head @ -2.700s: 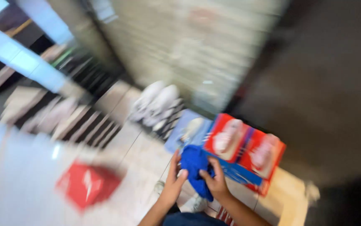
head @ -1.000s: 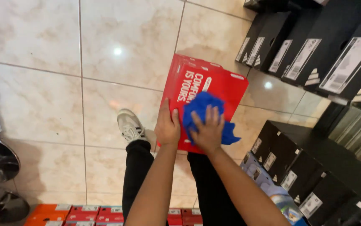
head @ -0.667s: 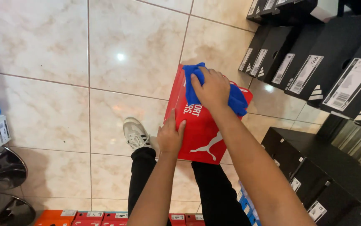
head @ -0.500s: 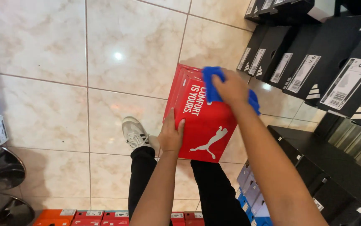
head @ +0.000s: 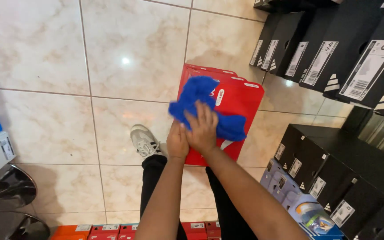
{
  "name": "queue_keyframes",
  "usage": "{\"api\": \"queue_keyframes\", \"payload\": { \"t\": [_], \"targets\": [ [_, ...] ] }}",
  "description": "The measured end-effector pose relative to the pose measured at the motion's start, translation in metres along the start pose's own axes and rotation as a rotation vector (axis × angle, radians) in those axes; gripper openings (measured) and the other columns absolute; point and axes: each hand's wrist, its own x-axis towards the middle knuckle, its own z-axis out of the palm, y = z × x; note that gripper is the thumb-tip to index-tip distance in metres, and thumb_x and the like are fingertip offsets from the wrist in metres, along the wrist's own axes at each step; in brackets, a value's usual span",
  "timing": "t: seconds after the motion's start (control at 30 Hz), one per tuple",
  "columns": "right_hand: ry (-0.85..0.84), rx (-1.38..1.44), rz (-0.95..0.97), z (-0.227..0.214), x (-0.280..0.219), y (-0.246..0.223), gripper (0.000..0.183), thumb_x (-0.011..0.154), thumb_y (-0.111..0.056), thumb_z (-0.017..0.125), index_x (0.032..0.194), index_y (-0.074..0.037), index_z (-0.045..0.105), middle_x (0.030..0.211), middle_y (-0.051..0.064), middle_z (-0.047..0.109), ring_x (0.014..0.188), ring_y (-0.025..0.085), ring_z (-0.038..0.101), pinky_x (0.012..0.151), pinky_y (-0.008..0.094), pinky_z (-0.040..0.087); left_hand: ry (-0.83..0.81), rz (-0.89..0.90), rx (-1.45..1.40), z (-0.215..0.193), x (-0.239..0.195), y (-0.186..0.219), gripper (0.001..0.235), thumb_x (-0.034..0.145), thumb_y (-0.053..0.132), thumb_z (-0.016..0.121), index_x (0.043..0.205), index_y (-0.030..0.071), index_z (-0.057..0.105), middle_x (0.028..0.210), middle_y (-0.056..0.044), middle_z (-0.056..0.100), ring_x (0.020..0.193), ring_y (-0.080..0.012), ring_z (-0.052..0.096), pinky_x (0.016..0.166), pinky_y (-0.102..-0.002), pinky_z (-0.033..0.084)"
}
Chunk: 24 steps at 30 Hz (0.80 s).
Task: Cleaning shoe boxes with a cloth and restacking them in a warehouse area
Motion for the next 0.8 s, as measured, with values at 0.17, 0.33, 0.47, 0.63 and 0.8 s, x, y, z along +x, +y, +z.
{"api": "queue_keyframes", "payload": {
  "t": [0.17, 0.33, 0.47, 0.63, 0.8],
  "targets": [
    [-0.179, 0.014, -0.11, -0.011, -0.114, 0.063, 0.052, 0.069, -0.035, 0.07, 0.121, -0.032, 0.065, 0.149, 0.011, 0.048, 0.136, 0.036, 0.042, 0.103, 0.052, 0.031, -0.02, -0.059, 0.005, -0.025, 0.008, 0.043, 0.051, 0.11, 0.037, 0.032, 0.159, 0.025, 0.041, 0.149, -0.01, 0.056, 0.133, -0.0316, 0.055, 0.11, -0.043, 0.046],
    [-0.133, -0.227, 0.021, -0.042, -0.078, 0.134, 0.056, 0.08, -0.04, 0.066, 0.134, -0.027, 0.061, 0.147, 0.021, 0.041, 0.134, 0.045, 0.039, 0.104, 0.059, 0.031, -0.015, -0.097, 0.069, -0.023, 0.003, 0.038, 0.052, 0.109, 0.042, 0.032, 0.159, 0.028, 0.041, 0.15, -0.004, 0.056, 0.133, -0.027, 0.056, 0.111, -0.041, 0.046],
    [-0.1, -0.291, 0.109, -0.038, 0.027, 0.097, 0.084, 0.082, -0.028, 0.082, 0.157, -0.019, 0.042, 0.156, 0.034, 0.029, 0.145, 0.052, 0.026, 0.104, 0.067, 0.027, -0.021, -0.094, 0.045, -0.029, 0.003, 0.054, 0.051, 0.11, 0.039, 0.033, 0.158, 0.028, 0.042, 0.148, -0.007, 0.057, 0.133, -0.0291, 0.056, 0.112, -0.044, 0.046],
    [-0.22, -0.23, 0.016, -0.012, -0.014, 0.003, 0.069, 0.089, -0.039, 0.066, 0.152, -0.023, 0.046, 0.159, 0.032, 0.032, 0.149, 0.049, 0.028, 0.107, 0.066, 0.027, -0.022, -0.081, -0.029, -0.003, 0.005, 0.002, 0.048, 0.109, 0.038, 0.035, 0.154, 0.026, 0.049, 0.147, -0.005, 0.058, 0.134, -0.0273, 0.055, 0.113, -0.041, 0.045],
    [-0.313, -0.175, 0.001, -0.025, -0.138, -0.003, 0.066, 0.088, -0.049, 0.062, 0.148, -0.023, 0.052, 0.154, 0.03, 0.041, 0.147, 0.05, 0.033, 0.107, 0.068, 0.03, -0.046, -0.075, -0.09, -0.031, 0.006, 0.048, 0.05, 0.11, 0.037, 0.034, 0.158, 0.024, 0.042, 0.15, -0.012, 0.054, 0.137, -0.0348, 0.051, 0.115, -0.048, 0.043]
  ]
}}
